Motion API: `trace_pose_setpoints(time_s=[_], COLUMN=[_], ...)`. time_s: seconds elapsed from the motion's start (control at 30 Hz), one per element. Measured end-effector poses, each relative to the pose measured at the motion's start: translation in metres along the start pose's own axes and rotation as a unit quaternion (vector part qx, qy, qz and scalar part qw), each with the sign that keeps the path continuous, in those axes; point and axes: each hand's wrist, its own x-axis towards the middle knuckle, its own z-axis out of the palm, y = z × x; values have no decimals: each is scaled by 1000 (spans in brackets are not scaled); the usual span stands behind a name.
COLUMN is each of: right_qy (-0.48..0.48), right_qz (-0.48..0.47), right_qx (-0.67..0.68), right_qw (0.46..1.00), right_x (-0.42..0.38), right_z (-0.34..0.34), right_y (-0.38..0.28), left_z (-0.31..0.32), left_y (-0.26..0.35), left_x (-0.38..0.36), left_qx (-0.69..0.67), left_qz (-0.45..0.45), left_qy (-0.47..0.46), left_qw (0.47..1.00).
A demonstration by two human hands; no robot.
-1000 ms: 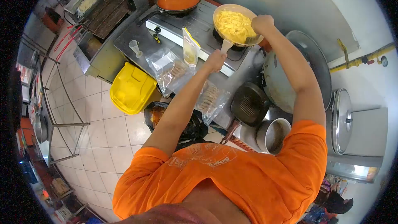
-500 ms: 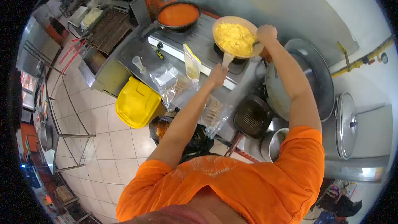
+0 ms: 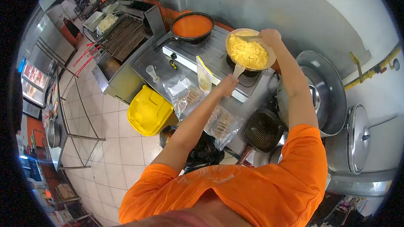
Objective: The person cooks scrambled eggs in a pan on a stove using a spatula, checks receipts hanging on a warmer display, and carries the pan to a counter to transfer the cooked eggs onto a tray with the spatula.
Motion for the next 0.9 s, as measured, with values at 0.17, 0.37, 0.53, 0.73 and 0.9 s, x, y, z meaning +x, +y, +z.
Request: trace_pose_setpoints(time_s=[0.17,0.37,0.53,0.73,0.9], right_qy=[10,-60,-45,-177,-117], right_qz=[-81,7,26,114,92], right_qx=[15,13,71,74,33], right_qw=[997,998,996,975,988], right_x=[-26,-84,-32,-67,-54], right_z=[-8,-1,68,-42,45], right_y=[-13,-69,-50,-45,-55], left_z=[5,10,15,13,15], left_y=[-6,-17,-19,-13,-20], left_x=[5,8,12,9,17], left_qx=[-42,-129,-115,-92,-123], left_qz=[-13,4,29,-18,27], left_qy=[-9,-9,12,12,-18], left_qw=[999,992,993,995,992])
